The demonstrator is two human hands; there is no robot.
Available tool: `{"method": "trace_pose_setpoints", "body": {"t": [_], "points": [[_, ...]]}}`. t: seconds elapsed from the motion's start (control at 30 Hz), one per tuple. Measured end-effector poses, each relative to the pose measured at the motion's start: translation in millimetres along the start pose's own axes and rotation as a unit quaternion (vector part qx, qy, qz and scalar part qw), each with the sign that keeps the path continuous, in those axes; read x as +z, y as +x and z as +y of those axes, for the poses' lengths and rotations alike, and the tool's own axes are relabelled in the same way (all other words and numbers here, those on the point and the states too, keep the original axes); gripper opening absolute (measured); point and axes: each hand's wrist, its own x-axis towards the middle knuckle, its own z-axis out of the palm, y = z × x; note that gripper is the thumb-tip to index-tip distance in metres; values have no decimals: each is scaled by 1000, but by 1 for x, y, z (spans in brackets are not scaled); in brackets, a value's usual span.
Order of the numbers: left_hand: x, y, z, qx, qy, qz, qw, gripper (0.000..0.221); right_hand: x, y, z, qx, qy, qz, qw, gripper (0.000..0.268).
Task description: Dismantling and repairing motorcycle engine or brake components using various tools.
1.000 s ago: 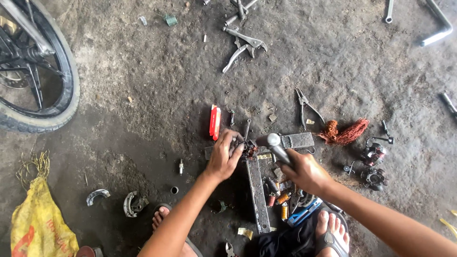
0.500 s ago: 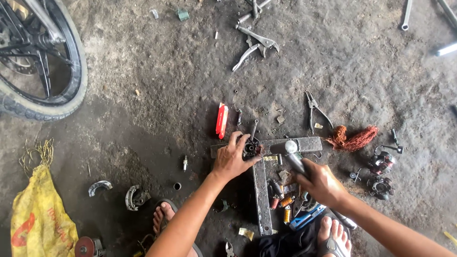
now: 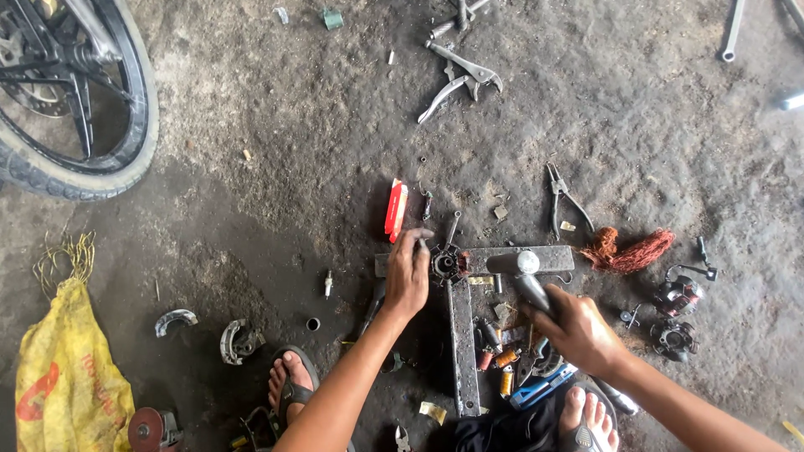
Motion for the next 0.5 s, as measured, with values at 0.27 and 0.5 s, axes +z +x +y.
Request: {"method": "trace_pose_setpoints", "body": {"t": [0.27, 0.5], "points": [[-20, 27, 74, -108, -125, -112, 980, 24, -7, -5, -10, -5, 4, 39, 999, 37], [-34, 25, 86, 25, -175, -78, 981, 24, -1, -5, 9, -23, 4, 34, 999, 28]]}}
